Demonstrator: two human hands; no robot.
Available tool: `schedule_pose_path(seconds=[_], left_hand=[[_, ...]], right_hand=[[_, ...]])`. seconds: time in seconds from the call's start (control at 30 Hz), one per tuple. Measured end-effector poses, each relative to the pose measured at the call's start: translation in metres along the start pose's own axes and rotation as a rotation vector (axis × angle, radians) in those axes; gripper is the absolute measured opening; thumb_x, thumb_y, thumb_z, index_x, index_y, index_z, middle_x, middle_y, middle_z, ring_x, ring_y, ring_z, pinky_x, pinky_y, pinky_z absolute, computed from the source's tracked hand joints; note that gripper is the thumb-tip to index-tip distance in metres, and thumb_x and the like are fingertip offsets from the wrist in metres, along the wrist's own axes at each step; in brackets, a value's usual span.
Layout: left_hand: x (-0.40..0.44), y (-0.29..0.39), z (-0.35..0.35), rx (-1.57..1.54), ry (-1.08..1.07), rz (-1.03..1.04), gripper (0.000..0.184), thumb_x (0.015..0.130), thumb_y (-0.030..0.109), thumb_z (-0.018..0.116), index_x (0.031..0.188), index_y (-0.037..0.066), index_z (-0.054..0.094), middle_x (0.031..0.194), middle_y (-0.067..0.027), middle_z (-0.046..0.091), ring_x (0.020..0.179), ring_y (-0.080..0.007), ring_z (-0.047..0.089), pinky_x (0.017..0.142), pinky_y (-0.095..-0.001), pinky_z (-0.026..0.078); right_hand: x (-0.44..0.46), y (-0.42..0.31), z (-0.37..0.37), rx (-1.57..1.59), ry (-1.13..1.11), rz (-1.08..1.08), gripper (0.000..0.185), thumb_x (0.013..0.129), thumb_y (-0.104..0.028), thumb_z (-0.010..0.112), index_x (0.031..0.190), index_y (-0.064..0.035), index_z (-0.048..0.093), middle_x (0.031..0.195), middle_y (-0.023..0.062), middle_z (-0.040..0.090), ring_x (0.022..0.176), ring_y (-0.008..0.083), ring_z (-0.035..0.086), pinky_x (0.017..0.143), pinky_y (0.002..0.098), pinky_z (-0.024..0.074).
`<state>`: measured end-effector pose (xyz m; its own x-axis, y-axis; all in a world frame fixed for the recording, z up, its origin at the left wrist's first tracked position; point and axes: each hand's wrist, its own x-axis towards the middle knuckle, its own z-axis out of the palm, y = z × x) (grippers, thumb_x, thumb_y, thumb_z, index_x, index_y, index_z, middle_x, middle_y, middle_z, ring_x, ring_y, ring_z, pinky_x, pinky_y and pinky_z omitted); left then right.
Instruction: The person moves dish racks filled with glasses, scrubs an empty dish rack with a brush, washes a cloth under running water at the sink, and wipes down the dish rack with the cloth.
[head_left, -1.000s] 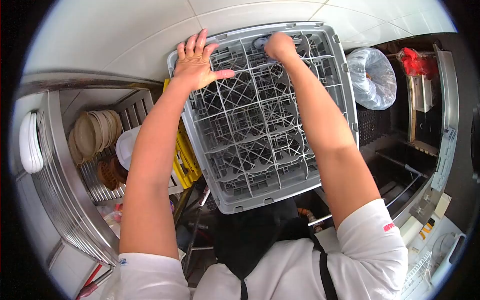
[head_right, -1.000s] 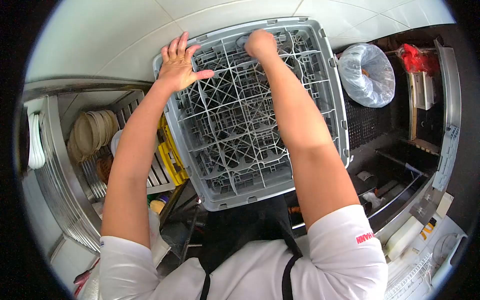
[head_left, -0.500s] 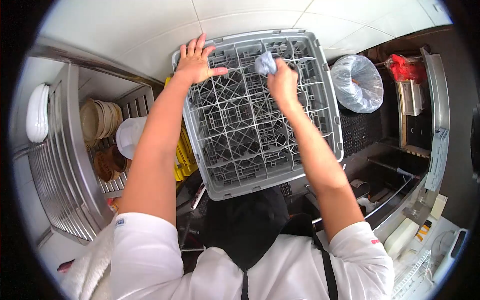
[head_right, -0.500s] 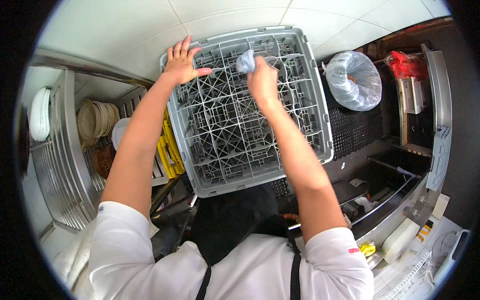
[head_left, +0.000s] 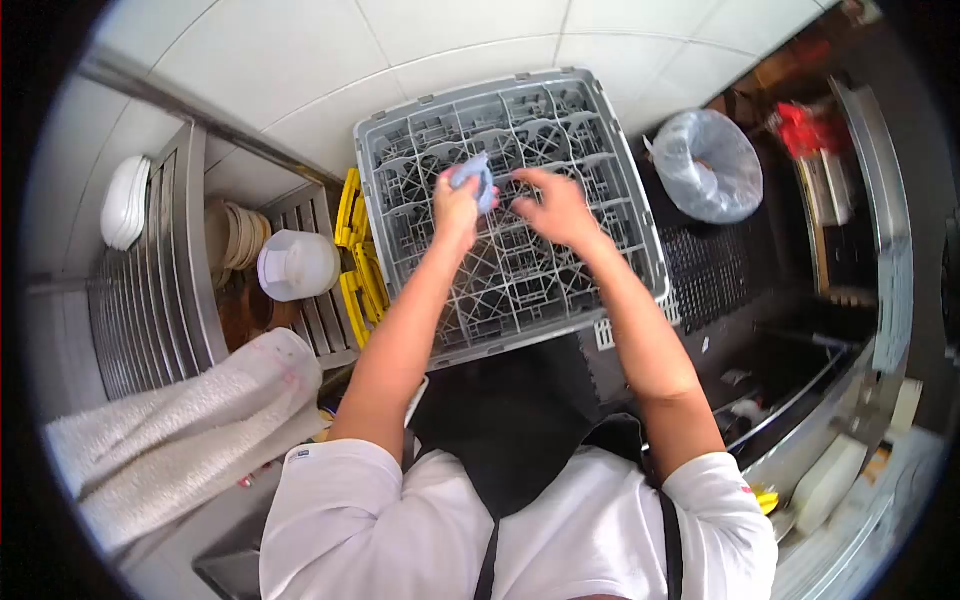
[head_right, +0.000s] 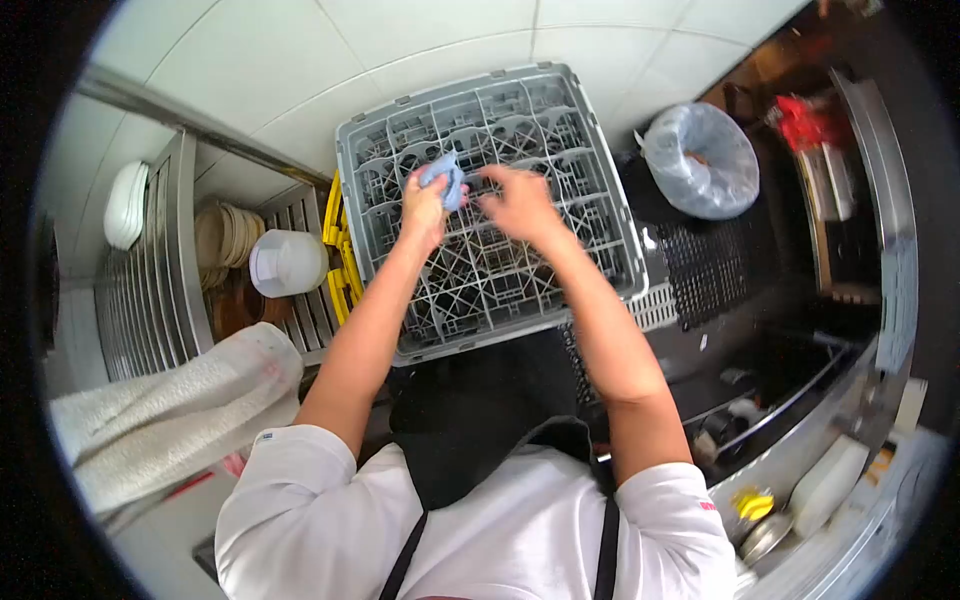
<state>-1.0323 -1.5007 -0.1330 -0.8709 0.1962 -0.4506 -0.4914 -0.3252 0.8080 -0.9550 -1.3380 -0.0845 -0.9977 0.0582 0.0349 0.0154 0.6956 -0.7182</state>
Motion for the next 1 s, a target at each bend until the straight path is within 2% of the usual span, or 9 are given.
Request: schedule_pose_path(seconds=[0.1,0.17,0.27,0.33,0.43,0.57,0.77,0.9,1.0], left_hand=[[0.077,0.003,-0.012,0.533,0.475,0.529,0.036,0.089,0.014,0.063,0.120,0.001,0.050,0.110,-0.0216,0.064,0.094,-0.0328,0.067,0.083,-0.0432,0.054],[0.090,0.038,0.017,0.746,0.556,0.491,0.041,0.088,0.024,0.065,0.119,-0.001,0.053,0.112,-0.0255,0.064,0.103,-0.0381,0.064,0.091,-0.0443,0.049],[0.142,0.036,0.040,1.318,0.308,0.169,0.056,0.088,0.035,0.065,0.126,-0.003,0.050,0.117,-0.0288,0.062,0.112,-0.0418,0.060,0.095,-0.0464,0.048],[0.161,0.024,0.047,1.481,0.357,0.083,0.048,0.086,0.025,0.062,0.124,-0.003,0.053,0.120,-0.0286,0.061,0.116,-0.0416,0.058,0.097,-0.0445,0.047],[0.193,0.036,0.041,1.682,0.187,-0.010,0.036,0.081,0.014,0.059,0.110,-0.005,0.065,0.117,-0.0260,0.064,0.113,-0.0387,0.060,0.096,-0.0428,0.049],[0.201,0.029,0.036,1.474,0.424,0.033,0.030,0.078,0.016,0.062,0.099,-0.005,0.070,0.108,-0.0266,0.066,0.107,-0.0398,0.063,0.092,-0.0410,0.052],[0.106,0.024,0.062,1.653,0.304,0.357,0.027,0.081,0.000,0.058,0.106,-0.008,0.052,0.095,-0.0330,0.065,0.095,-0.0477,0.064,0.085,-0.0532,0.052],[0.144,0.019,0.061,1.572,0.481,0.220,0.031,0.080,0.005,0.061,0.107,-0.009,0.056,0.096,-0.0307,0.066,0.100,-0.0443,0.064,0.086,-0.0473,0.054],[0.180,0.035,0.059,1.599,0.387,0.030,0.023,0.076,0.010,0.064,0.094,-0.004,0.069,0.098,-0.0268,0.068,0.101,-0.0408,0.065,0.087,-0.0438,0.054]], right_hand=[[0.030,0.072,-0.044,-0.054,0.397,0.138,0.037,0.081,-0.019,0.069,0.113,-0.0014,0.063,0.110,0.0212,0.066,0.105,0.0388,0.062,0.094,0.0451,0.0472],[0.048,0.117,-0.070,-0.356,0.607,0.087,0.049,0.082,-0.023,0.070,0.123,-0.0009,0.055,0.103,0.0222,0.066,0.104,0.0404,0.059,0.097,0.0472,0.0438],[0.070,0.175,-0.075,-0.270,0.425,0.128,0.058,0.084,-0.022,0.070,0.131,-0.0004,0.044,0.108,0.0273,0.064,0.106,0.0433,0.060,0.094,0.0475,0.0459],[0.068,0.176,-0.077,-0.006,0.109,0.313,0.059,0.085,-0.020,0.069,0.133,-0.0002,0.040,0.112,0.0298,0.063,0.108,0.0442,0.060,0.093,0.0459,0.0472],[0.072,0.177,-0.076,-0.011,0.099,0.375,0.056,0.087,-0.015,0.066,0.133,-0.0027,0.038,0.108,0.0317,0.063,0.106,0.0470,0.059,0.090,0.0489,0.0479],[0.073,0.180,-0.075,-0.009,0.119,0.395,0.049,0.089,-0.011,0.061,0.132,-0.0036,0.039,0.102,0.0322,0.064,0.102,0.0483,0.060,0.087,0.0518,0.0485],[0.068,0.175,-0.075,-0.011,0.112,0.435,0.046,0.091,-0.008,0.056,0.132,-0.0035,0.037,0.098,0.0340,0.063,0.100,0.0497,0.059,0.084,0.0547,0.0474],[0.070,0.177,-0.073,-0.029,0.140,0.400,0.041,0.091,-0.007,0.053,0.130,-0.0050,0.038,0.095,0.0340,0.063,0.095,0.0518,0.059,0.079,0.0561,0.0455],[0.069,0.176,-0.072,-0.029,0.135,0.405,0.042,0.091,-0.006,0.051,0.131,-0.0061,0.037,0.094,0.0341,0.062,0.093,0.0531,0.058,0.076,0.0568,0.0438]])
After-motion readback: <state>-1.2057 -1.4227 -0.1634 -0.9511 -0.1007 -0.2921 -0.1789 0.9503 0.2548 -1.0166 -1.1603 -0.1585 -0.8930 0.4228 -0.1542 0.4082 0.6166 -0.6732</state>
